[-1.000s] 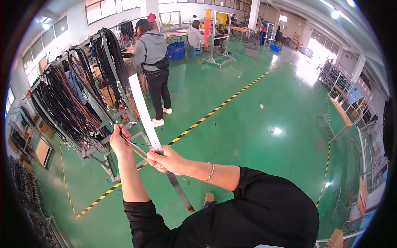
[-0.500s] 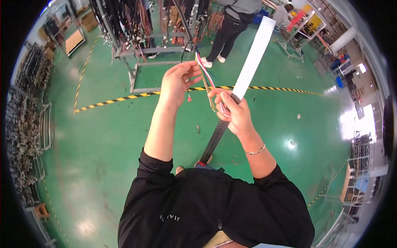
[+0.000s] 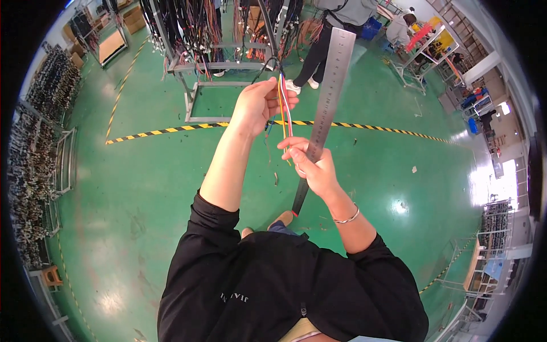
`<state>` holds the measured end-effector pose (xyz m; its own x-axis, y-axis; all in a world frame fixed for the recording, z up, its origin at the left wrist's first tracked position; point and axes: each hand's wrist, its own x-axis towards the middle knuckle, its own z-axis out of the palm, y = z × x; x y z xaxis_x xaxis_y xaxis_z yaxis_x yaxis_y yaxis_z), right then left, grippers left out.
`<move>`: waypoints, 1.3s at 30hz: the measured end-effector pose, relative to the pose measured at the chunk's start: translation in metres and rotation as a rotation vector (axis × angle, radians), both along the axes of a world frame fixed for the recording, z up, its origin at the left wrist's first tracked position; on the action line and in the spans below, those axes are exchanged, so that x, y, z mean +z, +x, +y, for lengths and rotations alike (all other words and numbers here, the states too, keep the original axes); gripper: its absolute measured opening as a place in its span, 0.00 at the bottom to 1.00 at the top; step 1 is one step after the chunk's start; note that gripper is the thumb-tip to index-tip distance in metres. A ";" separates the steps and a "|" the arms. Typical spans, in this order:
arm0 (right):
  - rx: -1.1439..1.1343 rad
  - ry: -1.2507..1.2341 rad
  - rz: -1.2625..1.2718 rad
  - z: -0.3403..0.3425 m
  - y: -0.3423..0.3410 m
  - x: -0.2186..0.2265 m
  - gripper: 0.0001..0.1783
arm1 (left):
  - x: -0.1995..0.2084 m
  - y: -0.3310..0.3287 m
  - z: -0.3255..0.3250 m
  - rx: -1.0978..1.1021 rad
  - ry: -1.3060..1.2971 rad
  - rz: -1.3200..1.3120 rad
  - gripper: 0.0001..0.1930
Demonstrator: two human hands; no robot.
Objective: Measure and cut individual wires within a larger cable harness using a metal ruler and scissors.
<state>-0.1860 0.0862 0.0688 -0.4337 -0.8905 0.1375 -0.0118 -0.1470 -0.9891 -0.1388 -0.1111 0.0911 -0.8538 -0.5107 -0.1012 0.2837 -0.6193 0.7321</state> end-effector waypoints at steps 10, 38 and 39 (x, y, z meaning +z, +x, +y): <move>0.058 0.117 0.113 -0.012 -0.002 -0.025 0.12 | -0.018 -0.010 -0.011 -0.061 0.025 -0.091 0.15; 0.393 0.226 -0.081 -0.196 -0.126 0.007 0.13 | -0.037 0.006 -0.002 0.050 0.093 0.022 0.11; 0.362 0.246 -0.051 -0.196 -0.122 0.014 0.13 | -0.038 0.009 -0.002 0.066 0.120 0.004 0.11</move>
<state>-0.3084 -0.1099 0.0833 -0.0889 -0.9898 -0.1110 0.0472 0.1072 -0.9931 -0.1301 -0.1128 0.0531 -0.8193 -0.5501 -0.1616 0.3295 -0.6824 0.6525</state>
